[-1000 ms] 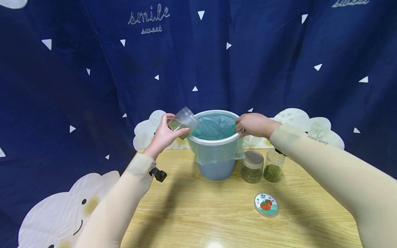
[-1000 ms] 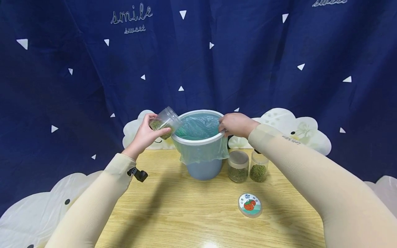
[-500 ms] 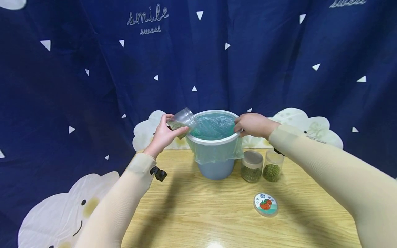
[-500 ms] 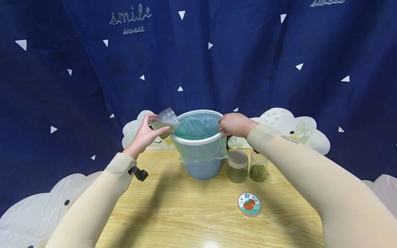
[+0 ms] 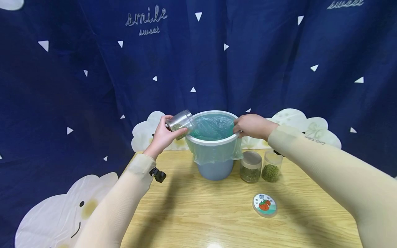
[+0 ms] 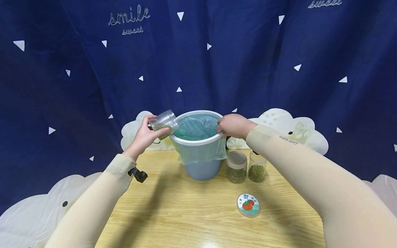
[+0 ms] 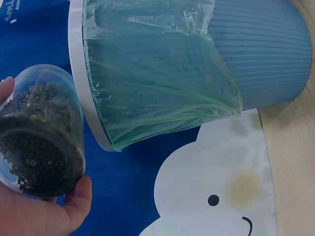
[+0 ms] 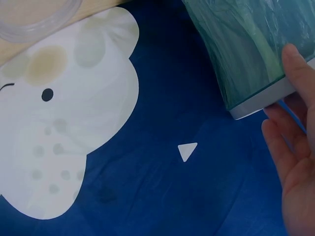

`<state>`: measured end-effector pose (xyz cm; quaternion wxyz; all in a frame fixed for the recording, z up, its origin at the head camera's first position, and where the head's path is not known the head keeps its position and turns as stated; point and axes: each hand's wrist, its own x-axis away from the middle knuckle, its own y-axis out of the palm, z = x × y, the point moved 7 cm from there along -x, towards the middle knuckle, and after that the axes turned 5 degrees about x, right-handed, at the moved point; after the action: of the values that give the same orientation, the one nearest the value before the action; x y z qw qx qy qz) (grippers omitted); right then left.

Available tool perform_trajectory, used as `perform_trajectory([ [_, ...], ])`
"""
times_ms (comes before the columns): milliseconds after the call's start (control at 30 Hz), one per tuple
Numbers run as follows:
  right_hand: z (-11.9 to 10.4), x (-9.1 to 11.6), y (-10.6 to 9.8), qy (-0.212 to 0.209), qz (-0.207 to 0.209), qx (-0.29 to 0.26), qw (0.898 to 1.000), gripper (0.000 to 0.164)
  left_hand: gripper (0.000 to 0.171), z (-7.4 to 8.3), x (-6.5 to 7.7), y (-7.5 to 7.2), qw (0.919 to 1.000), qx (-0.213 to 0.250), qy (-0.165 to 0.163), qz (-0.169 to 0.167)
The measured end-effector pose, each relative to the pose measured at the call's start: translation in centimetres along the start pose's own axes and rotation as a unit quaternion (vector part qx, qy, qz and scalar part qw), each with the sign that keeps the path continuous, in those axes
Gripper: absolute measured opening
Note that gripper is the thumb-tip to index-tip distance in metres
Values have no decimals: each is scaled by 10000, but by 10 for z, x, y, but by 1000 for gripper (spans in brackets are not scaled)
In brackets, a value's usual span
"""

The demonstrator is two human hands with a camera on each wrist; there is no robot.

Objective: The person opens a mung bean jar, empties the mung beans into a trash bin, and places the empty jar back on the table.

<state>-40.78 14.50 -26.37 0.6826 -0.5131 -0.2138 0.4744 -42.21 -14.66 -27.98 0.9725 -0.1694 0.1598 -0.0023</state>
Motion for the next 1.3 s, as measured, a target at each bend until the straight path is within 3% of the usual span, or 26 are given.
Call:
perform_trajectory([
  [800,-1,-1,2,161,105,0,9998,16,76,-1,-1,-1,10000,8,-4,24],
  [1300,-1,-1,1,73,141,-42,9999,18,83,-7,-1,0,9997,54,-245,-55],
])
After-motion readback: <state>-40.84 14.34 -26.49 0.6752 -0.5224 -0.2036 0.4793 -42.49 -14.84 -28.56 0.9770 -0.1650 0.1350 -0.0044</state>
